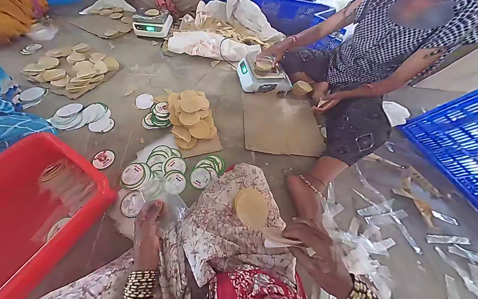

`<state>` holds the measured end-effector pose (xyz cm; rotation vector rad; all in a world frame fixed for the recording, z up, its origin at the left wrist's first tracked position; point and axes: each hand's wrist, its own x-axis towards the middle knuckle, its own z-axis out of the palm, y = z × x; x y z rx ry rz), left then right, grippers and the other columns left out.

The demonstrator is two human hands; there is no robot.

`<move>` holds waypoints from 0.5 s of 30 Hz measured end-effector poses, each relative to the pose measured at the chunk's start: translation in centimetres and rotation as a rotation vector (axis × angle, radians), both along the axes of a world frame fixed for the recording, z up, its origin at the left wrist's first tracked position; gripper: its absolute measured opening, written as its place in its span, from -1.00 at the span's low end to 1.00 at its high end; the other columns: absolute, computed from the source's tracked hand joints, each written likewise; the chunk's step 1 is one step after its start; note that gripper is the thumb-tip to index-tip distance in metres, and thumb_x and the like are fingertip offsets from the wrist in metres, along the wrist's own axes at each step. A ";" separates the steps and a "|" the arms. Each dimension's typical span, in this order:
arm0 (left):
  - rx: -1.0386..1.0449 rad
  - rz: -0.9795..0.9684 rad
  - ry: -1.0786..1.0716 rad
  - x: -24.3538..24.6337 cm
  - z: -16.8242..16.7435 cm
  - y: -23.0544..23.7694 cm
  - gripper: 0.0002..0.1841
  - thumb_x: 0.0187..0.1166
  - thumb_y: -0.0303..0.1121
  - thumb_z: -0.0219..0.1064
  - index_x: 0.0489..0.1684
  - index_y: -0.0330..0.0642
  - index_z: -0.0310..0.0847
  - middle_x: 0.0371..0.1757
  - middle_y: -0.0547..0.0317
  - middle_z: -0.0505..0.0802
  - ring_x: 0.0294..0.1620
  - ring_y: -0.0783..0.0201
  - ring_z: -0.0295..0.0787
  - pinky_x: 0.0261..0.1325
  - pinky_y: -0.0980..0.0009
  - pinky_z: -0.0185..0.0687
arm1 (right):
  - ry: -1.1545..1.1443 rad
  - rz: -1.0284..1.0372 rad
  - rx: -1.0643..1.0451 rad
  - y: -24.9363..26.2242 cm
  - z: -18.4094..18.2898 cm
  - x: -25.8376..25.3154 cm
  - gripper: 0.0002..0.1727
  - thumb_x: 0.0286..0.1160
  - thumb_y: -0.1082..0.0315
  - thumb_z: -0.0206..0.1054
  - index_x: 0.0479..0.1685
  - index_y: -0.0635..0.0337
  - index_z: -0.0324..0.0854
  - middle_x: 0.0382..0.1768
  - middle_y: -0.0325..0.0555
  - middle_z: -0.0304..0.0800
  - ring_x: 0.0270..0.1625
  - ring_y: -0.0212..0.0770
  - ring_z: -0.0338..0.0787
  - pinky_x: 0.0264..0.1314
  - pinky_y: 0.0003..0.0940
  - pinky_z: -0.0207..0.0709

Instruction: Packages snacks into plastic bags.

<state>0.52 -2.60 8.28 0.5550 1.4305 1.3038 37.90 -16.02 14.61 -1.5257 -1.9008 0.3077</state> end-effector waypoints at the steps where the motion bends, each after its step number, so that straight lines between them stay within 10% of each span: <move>1: 0.002 0.005 0.000 0.0 -0.1 0.1 -0.86 0.72 -0.52 0.14 -0.18 -0.23 0.62 -0.41 0.28 0.82 -0.46 0.42 0.77 -0.33 0.50 0.75 | 0.070 -0.023 -0.018 -0.1 0.3 -0.1 -0.82 0.42 0.06 0.39 -0.18 -0.14 0.79 -0.16 -0.44 0.89 0.12 -0.48 0.78 0.38 -0.45 0.56; 6: 0.011 -0.004 -0.004 -0.1 -0.5 0.3 -0.87 0.69 -0.56 0.15 -0.21 -0.23 0.61 -0.41 0.28 0.82 -0.45 0.42 0.77 -0.32 0.51 0.74 | -0.023 -0.125 -0.189 -0.1 0.3 0.5 -0.63 0.11 0.03 0.48 -0.25 0.13 0.85 -0.15 -0.09 0.90 0.06 -0.05 0.84 0.14 -0.02 0.67; 15: 0.126 0.088 -0.216 0.4 2.0 -1.7 -0.82 0.76 -0.52 0.07 -0.09 -0.10 0.61 -0.29 0.41 0.90 -0.25 0.50 0.86 -0.07 0.49 0.83 | 0.509 -0.130 -0.188 2.0 2.7 -2.7 -0.74 0.20 0.16 0.60 -0.17 0.00 0.77 -0.29 -0.48 0.88 -0.22 -0.63 0.81 -0.11 -0.63 0.73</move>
